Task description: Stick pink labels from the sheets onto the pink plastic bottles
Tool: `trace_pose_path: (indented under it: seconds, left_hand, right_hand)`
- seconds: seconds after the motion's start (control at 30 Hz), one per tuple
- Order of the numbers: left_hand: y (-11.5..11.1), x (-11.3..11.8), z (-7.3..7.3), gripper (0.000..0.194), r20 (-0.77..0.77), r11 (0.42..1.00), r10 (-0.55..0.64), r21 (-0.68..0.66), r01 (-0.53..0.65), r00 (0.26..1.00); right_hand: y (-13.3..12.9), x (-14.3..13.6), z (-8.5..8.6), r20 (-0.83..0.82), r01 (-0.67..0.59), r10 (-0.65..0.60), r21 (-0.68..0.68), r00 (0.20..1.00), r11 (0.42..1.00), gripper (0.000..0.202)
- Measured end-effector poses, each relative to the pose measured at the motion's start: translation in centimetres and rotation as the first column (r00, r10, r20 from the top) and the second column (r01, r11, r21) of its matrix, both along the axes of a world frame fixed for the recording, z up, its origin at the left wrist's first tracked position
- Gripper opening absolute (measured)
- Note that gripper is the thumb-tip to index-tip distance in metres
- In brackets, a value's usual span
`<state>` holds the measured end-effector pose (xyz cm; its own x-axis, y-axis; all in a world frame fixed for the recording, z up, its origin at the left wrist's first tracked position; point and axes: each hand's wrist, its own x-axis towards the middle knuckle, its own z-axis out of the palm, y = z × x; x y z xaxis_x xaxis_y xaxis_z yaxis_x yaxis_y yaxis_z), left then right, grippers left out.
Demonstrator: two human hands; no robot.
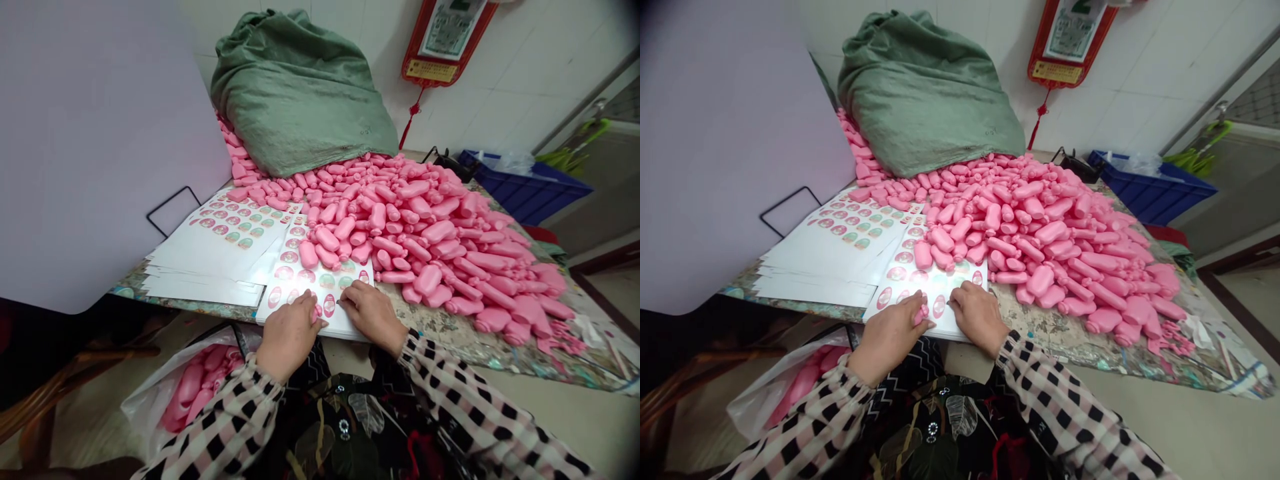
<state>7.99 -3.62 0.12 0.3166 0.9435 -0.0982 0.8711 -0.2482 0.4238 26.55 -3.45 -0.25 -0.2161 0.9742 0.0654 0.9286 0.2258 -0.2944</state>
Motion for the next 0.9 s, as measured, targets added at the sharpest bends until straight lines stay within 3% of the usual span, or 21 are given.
trace_pose_path:
  seconds: [0.2,0.53,0.77,0.9]
  left_hand:
    - [0.6,-0.1,0.2,0.044,-0.005,0.997,-0.071,-0.016,0.071,0.997]
    - [3.2,-0.4,0.8,0.059,-0.079,0.972,-0.229,-0.064,0.224,0.970]
    - [3.3,-0.4,0.8,0.061,-0.052,0.974,-0.220,-0.062,0.217,0.974]
    - [3.2,-0.5,0.6,0.061,-0.023,0.976,-0.214,-0.045,0.212,0.977]
  right_hand:
    - [-0.9,-1.0,-1.3,-0.207,0.176,-0.180,-0.036,0.962,0.984,0.012]
    - [-0.7,-2.6,-1.1,-0.213,0.382,-0.397,-0.106,0.893,0.918,0.020]
    - [-1.7,-2.9,-2.1,-0.375,0.377,-0.329,0.058,0.866,0.925,0.027]
    - [-2.1,-2.7,-2.7,-0.592,0.345,-0.229,0.090,0.773,0.934,0.029]
